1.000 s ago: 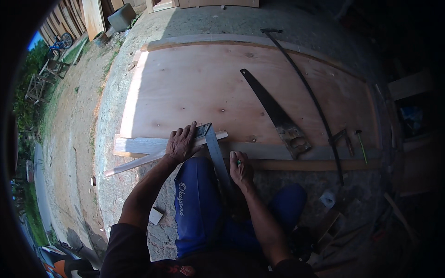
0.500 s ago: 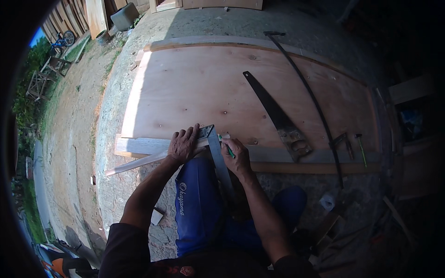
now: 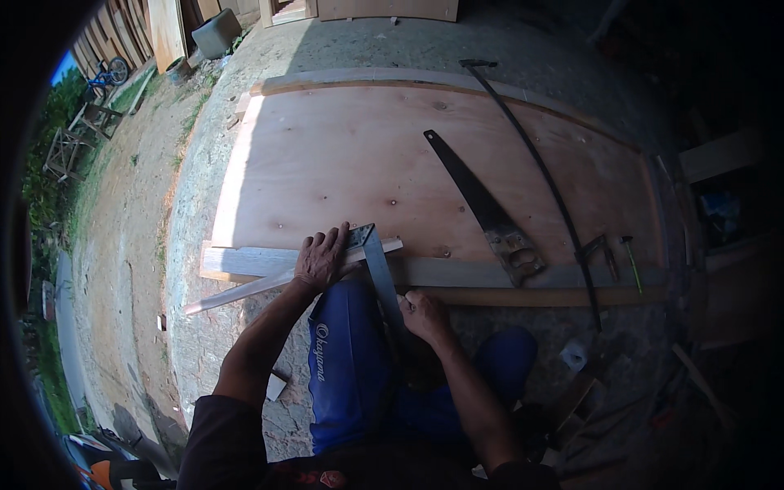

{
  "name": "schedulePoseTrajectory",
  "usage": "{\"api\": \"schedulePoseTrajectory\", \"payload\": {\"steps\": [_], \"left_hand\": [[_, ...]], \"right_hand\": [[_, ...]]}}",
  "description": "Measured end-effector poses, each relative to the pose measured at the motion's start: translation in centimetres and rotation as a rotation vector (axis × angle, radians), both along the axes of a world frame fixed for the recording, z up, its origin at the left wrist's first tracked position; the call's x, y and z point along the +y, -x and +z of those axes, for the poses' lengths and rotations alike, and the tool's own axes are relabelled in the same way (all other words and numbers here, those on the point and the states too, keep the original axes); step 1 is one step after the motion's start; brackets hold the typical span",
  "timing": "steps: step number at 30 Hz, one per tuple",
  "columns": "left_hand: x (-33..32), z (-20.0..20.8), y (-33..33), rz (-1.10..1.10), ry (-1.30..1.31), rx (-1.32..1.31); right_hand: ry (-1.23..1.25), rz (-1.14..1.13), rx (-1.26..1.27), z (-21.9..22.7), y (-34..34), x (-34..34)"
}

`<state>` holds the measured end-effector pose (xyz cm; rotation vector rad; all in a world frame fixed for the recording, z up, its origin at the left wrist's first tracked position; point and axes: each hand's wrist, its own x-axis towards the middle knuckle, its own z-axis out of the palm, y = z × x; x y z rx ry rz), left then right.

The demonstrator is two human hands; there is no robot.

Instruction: The person sits on the floor and uses a hammer to drive nails into a wooden frame. They then use a square ruler and pencil to mark measurements on a piece of wood before sawing it with a hand saw.

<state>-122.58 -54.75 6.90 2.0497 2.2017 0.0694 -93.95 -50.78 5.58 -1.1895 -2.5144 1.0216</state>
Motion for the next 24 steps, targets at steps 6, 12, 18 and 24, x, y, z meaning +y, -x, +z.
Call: {"api": "schedulePoseTrajectory", "payload": {"steps": [6,12,18,24], "left_hand": [[0.1,-0.5,-0.2,-0.002,-0.264,0.096],[-0.1,0.8,-0.9,0.297,0.052,-0.072],[1.8,-0.8,3.3,0.207,0.222,-0.377],[1.1,-2.5,0.6,0.168,0.179,-0.319]], "right_hand": [[0.227,-0.199,0.167,-5.8,2.8,-3.0],[0.499,-0.759,0.681,-4.2,1.9,-0.2],[0.449,-0.787,0.673,0.7,-1.9,1.4],[0.441,-0.644,0.617,-0.6,-2.4,-0.3]]}}
